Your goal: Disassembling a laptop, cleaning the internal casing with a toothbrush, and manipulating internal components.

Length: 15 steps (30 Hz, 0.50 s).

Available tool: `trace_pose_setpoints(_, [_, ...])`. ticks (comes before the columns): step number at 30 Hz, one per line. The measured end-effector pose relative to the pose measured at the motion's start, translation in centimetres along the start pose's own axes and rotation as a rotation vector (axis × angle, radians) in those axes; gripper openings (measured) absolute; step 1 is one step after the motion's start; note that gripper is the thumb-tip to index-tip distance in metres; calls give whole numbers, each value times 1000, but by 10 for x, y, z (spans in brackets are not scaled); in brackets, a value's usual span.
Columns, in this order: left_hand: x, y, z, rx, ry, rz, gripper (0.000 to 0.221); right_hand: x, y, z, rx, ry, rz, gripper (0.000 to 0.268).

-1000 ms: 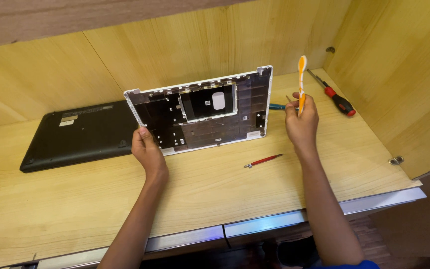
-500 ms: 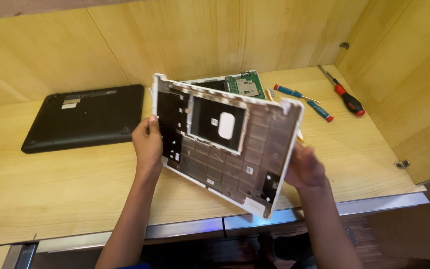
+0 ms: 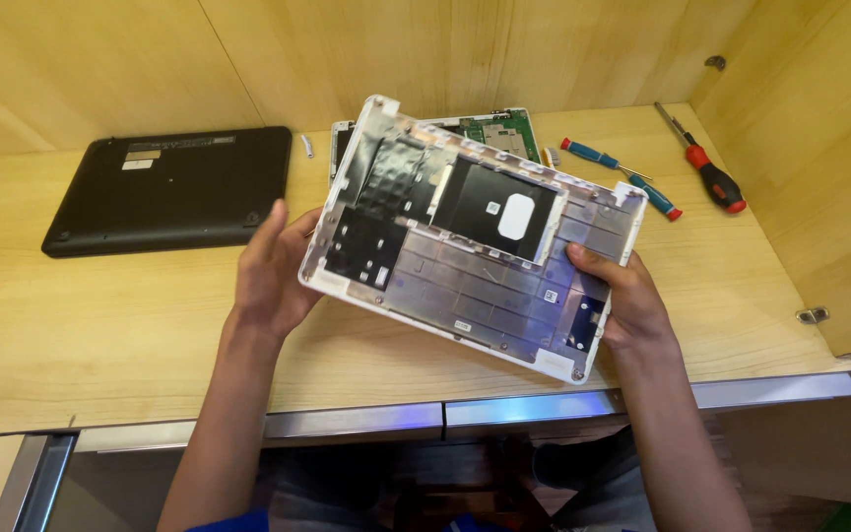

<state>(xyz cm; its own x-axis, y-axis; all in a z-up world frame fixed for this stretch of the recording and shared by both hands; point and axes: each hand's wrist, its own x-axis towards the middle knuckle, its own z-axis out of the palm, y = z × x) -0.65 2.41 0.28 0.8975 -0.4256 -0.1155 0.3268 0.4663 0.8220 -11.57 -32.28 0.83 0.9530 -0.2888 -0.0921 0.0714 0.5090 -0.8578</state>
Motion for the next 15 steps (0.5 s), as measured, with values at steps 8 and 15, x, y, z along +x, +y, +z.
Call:
trace_pose_setpoints(8, [-6,-20,13,158,40,234,31,7,0,15,-150,20,-40,22])
trace_pose_setpoints(15, [-2,-30,8,175,74,265,29,16,8,10,-165,53,-30,22])
